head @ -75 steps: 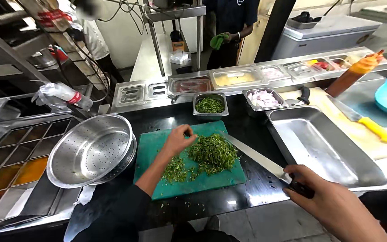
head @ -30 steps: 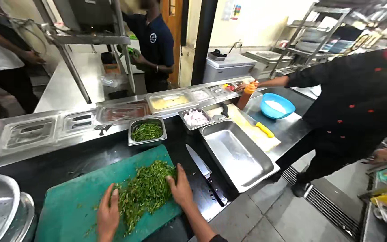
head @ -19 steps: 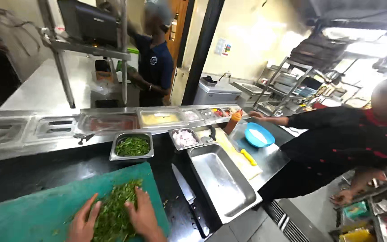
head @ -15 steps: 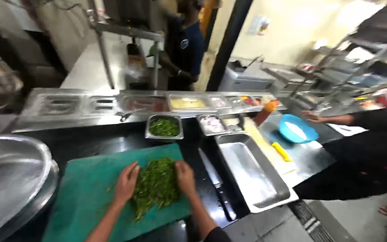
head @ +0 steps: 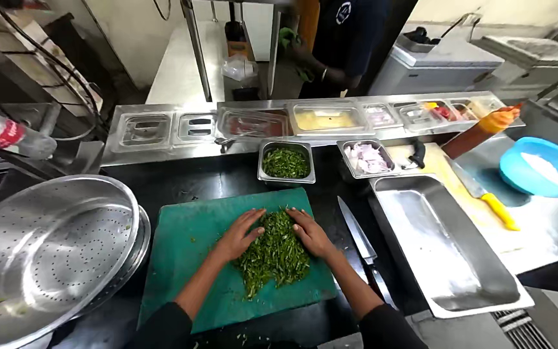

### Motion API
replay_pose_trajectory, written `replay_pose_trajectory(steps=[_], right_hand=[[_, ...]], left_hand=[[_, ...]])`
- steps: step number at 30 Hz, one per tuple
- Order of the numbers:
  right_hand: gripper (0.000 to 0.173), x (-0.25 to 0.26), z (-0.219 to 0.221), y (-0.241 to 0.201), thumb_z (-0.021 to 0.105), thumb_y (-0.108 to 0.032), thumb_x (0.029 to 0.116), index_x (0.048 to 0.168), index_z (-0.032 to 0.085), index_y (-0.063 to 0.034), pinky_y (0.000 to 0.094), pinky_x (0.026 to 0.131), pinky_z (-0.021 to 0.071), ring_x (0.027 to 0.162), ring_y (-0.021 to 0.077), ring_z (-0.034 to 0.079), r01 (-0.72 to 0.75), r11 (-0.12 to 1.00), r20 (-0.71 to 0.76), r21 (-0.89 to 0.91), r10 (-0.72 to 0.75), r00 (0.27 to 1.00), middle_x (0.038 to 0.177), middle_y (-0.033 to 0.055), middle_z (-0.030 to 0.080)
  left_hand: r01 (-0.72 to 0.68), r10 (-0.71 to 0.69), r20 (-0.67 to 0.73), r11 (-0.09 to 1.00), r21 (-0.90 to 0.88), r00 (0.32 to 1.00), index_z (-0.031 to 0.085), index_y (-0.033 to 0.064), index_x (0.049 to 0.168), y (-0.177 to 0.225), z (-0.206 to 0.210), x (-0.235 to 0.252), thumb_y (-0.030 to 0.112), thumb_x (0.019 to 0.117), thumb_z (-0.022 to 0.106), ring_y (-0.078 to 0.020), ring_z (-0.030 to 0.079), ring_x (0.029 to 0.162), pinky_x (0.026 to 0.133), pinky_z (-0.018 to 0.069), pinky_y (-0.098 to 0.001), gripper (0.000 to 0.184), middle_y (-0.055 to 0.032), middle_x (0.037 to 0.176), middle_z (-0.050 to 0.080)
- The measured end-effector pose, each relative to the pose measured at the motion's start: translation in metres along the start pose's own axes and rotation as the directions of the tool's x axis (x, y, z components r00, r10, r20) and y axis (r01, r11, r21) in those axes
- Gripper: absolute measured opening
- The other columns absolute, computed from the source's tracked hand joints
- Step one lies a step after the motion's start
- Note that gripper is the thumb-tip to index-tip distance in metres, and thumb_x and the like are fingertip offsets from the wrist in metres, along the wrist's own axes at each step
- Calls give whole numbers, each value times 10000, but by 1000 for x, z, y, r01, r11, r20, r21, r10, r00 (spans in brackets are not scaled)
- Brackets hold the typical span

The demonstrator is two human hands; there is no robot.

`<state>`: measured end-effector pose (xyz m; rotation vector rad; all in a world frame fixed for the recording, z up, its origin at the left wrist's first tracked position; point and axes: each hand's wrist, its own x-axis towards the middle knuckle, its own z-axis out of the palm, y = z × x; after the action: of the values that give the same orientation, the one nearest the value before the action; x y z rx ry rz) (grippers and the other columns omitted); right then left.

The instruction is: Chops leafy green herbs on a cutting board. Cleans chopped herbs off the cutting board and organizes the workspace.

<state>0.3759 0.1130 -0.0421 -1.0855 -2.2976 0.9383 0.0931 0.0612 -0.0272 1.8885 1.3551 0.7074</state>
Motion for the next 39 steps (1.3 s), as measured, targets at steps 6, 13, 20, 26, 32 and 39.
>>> replay_pose_trajectory(steps=[6,13,20,26,32,39], right_hand=[[668,-9,23,-25,229,-542,1100,1524,520,-116,455,1290,228,1511,169,392,51,993,58,102,-57,997,1579,42,503],[749,-39,65,-50,177,-583,1088,1471,568,-71,531,1245,309,1479,256,444,-116,988,-334,98,143,932,1526,104,553],[428,-13,104,-80,419,-270,1062,1250,726,-38,477,1193,403,1334,229,600,-190,939,-666,287,338,666,1326,89,703],[283,-3,97,-97,553,-166,1032,1138,764,-12,322,1029,544,1203,154,661,23,693,-588,721,593,550,1242,97,728],[233,16,63,-119,581,-90,1002,1080,778,8,316,914,585,1078,169,704,106,494,-472,863,713,518,1161,120,750],[235,108,-30,-130,588,-162,1031,1106,766,-29,278,850,567,972,80,690,175,567,-542,805,584,604,1107,50,755]], left_hand=[[227,-181,-502,973,31,845,479,-5,1503,26,63,-57,591,1020,402,-405,372,1482,1212,306,-572,771,-241,1565,432],[47,-5,-332,992,121,943,558,168,1483,18,60,-18,668,1003,371,-311,362,1504,1225,261,-592,717,-88,1576,469],[42,-105,-482,989,-141,870,709,173,1303,43,94,-2,488,1026,492,-208,540,1346,1119,445,-461,473,-43,1416,613],[25,-288,-501,884,-467,816,751,86,1203,60,98,3,184,1012,540,-187,564,1326,1083,493,-374,302,-90,1360,650],[27,-348,-539,857,-514,767,776,65,1134,92,74,23,117,996,550,-175,598,1271,1046,509,-345,270,-96,1304,680],[-164,-196,-660,881,-443,726,752,28,1139,127,-3,124,99,1027,532,-180,582,1282,1094,457,-365,256,-120,1295,674]])
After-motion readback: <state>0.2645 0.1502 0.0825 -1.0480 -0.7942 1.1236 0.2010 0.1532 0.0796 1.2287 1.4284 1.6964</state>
